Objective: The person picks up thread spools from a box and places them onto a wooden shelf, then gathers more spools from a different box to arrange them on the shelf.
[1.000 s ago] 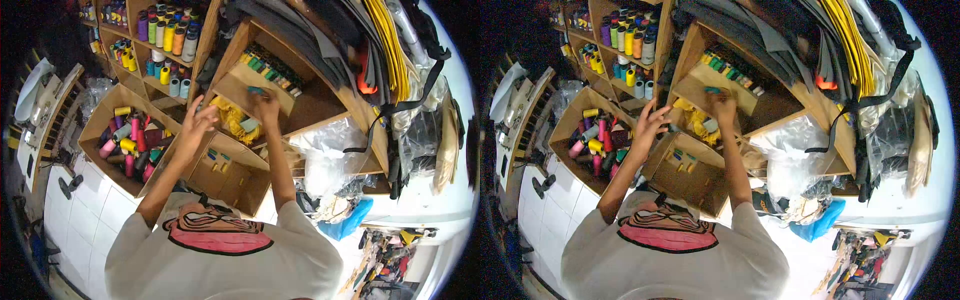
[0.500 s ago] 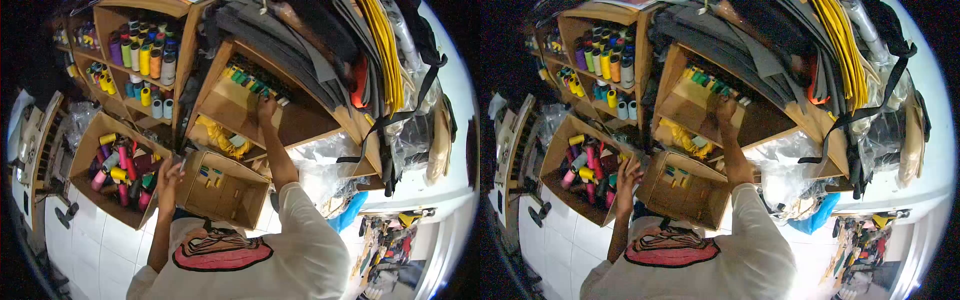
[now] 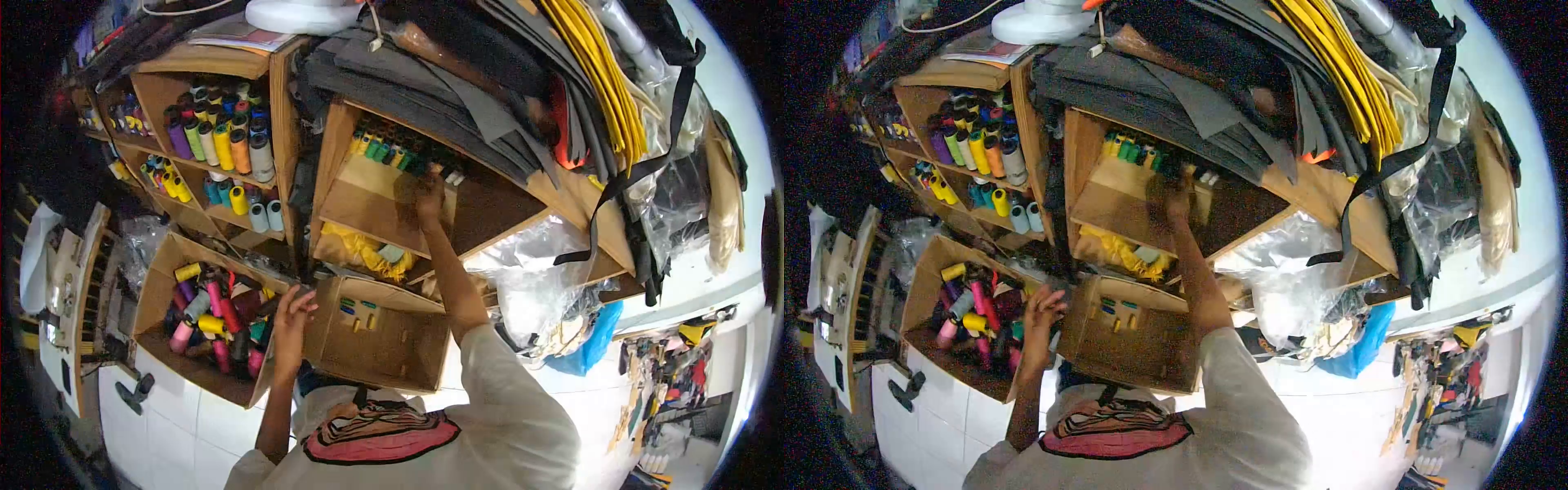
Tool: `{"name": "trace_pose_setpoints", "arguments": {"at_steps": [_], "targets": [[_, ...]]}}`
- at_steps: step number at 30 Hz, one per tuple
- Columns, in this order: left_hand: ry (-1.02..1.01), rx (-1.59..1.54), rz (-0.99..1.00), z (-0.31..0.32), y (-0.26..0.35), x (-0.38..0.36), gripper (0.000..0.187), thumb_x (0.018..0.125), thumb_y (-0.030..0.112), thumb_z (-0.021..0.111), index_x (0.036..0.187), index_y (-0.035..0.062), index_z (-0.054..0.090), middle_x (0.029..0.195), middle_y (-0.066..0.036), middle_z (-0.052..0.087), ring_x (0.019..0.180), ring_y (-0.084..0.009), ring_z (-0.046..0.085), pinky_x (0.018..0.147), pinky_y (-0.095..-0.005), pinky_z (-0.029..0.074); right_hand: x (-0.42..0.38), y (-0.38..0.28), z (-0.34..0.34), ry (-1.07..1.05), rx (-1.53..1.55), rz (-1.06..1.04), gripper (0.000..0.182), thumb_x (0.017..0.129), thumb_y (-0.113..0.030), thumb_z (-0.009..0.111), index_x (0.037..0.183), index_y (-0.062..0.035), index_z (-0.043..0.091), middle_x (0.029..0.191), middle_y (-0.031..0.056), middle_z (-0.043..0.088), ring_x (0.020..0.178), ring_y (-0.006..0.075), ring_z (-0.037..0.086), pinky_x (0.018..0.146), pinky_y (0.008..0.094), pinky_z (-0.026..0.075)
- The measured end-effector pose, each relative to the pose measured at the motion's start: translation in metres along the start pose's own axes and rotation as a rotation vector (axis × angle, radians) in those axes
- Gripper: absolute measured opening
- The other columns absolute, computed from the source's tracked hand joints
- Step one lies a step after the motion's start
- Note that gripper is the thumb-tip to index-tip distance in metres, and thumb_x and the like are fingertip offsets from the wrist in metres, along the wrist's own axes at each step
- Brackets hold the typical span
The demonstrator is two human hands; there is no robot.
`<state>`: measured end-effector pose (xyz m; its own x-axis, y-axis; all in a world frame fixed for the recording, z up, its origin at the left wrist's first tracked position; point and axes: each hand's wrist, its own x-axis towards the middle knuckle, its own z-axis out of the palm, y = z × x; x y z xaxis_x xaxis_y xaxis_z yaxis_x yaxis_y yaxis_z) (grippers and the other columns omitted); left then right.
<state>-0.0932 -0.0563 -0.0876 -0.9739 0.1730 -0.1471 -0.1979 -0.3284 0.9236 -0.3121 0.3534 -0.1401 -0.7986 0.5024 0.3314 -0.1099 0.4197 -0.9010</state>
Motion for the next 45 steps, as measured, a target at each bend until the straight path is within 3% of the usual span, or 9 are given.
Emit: {"name": "trace_pose_setpoints", "arguments": {"at_steps": [6, 12, 13, 25, 30, 32, 36, 38, 45], "targets": [[-0.082, 0.104, -0.045, 0.022, -0.007, -0.011, 0.04, 0.098, 0.031, 0.055, 0.131, 0.0094, 0.048, 0.122, -0.01, 0.062, 0.102, -0.0177, 0.061, 0.089, -0.0311, 0.047, -0.168, -0.117, -0.061, 0.094, -0.112, -0.02, 0.019, 0.091, -0.006, 0.058, 0.107, -0.0004, 0.063, 0.098, 0.0148, 0.066, 0.087, 0.0258, 0.062, 0.079, 0.0372, 0.048], [-0.421, 0.277, -0.05, 0.039, -0.077, -0.026, 0.033, 0.101, 0.029, 0.051, 0.126, 0.0086, 0.053, 0.115, -0.006, 0.062, 0.098, -0.0156, 0.06, 0.082, -0.0275, 0.047, -0.344, -0.087, -0.14, 0.222, 0.032, 0.192, 0.01, 0.093, -0.004, 0.056, 0.098, 0.0003, 0.063, 0.091, 0.0078, 0.064, 0.084, 0.0155, 0.058, 0.078, 0.0287, 0.046], [-0.355, 0.505, -0.362, 0.056, -0.067, -0.031, 0.033, 0.1, 0.031, 0.053, 0.125, 0.0104, 0.054, 0.113, -0.006, 0.061, 0.097, -0.017, 0.06, 0.083, -0.0296, 0.047, -0.367, -0.091, -0.152, 0.252, 0.044, 0.242, 0.011, 0.094, -0.007, 0.056, 0.099, 0.0002, 0.063, 0.09, 0.0067, 0.063, 0.084, 0.0142, 0.057, 0.078, 0.0281, 0.046], [-1.309, 1.452, -0.307, 0.016, -0.3, -0.005, 0.038, 0.092, 0.026, 0.058, 0.124, 0.0062, 0.053, 0.113, -0.016, 0.062, 0.104, -0.0282, 0.059, 0.092, -0.0408, 0.046, -0.482, -0.068, -0.219, 0.546, 0.215, 0.64, 0.014, 0.097, -0.014, 0.059, 0.104, -0.0023, 0.063, 0.093, 0.0011, 0.062, 0.072, 0.0032, 0.046, 0.058, 0.0195, 0.034], [-1.176, 1.448, -0.296, 0.011, -0.331, 0.012, 0.05, 0.09, 0.03, 0.061, 0.13, 0.0049, 0.046, 0.118, -0.017, 0.057, 0.108, -0.0302, 0.056, 0.093, -0.0423, 0.045, -0.484, -0.069, -0.228, 0.461, 0.198, 0.617, 0.011, 0.095, -0.011, 0.059, 0.102, -0.0026, 0.063, 0.087, -0.0013, 0.059, 0.068, 0.0029, 0.042, 0.056, 0.0191, 0.033], [-1.069, 1.438, -0.266, 0.013, -0.343, 0.024, 0.055, 0.089, 0.032, 0.063, 0.132, 0.0044, 0.044, 0.12, -0.018, 0.055, 0.109, -0.031, 0.055, 0.094, -0.0429, 0.045, -0.481, -0.076, -0.232, 0.468, 0.202, 0.71, 0.011, 0.097, -0.009, 0.056, 0.098, 0.0006, 0.061, 0.095, 0.004, 0.06, 0.089, 0.01, 0.055, 0.082, 0.0245, 0.044], [-0.813, 1.433, -0.187, 0.016, -0.366, 0.045, 0.065, 0.087, 0.035, 0.065, 0.137, 0.0034, 0.038, 0.125, -0.02, 0.051, 0.112, -0.0326, 0.053, 0.096, -0.044, 0.044, -0.489, -0.08, -0.242, 0.468, 0.191, 0.722, 0.009, 0.097, -0.007, 0.055, 0.098, 0.0006, 0.061, 0.097, 0.0055, 0.061, 0.092, 0.0112, 0.055, 0.086, 0.0259, 0.044], [-0.689, 1.431, -0.153, 0.023, -0.384, 0.053, 0.07, 0.086, 0.036, 0.067, 0.139, 0.0029, 0.035, 0.127, -0.02, 0.049, 0.113, -0.0334, 0.052, 0.096, -0.0446, 0.043, -0.505, -0.06, -0.247, 0.468, 0.09, 0.63, 0.011, 0.095, -0.012, 0.059, 0.101, -0.0019, 0.061, 0.088, 0.0026, 0.06, 0.063, 0.0035, 0.04, 0.053, 0.0198, 0.03], [-0.339, 1.458, -0.11, 0.071, -0.456, 0.063, 0.089, 0.082, 0.042, 0.072, 0.147, 0.0011, 0.025, 0.135, -0.023, 0.042, 0.118, -0.0362, 0.048, 0.099, -0.0466, 0.041, -0.522, -0.046, -0.269, 0.586, 0.126, 0.782, 0.011, 0.095, -0.011, 0.059, 0.102, -0.0021, 0.061, 0.089, 0.0037, 0.061, 0.06, 0.0016, 0.035, 0.049, 0.019, 0.026]]}}
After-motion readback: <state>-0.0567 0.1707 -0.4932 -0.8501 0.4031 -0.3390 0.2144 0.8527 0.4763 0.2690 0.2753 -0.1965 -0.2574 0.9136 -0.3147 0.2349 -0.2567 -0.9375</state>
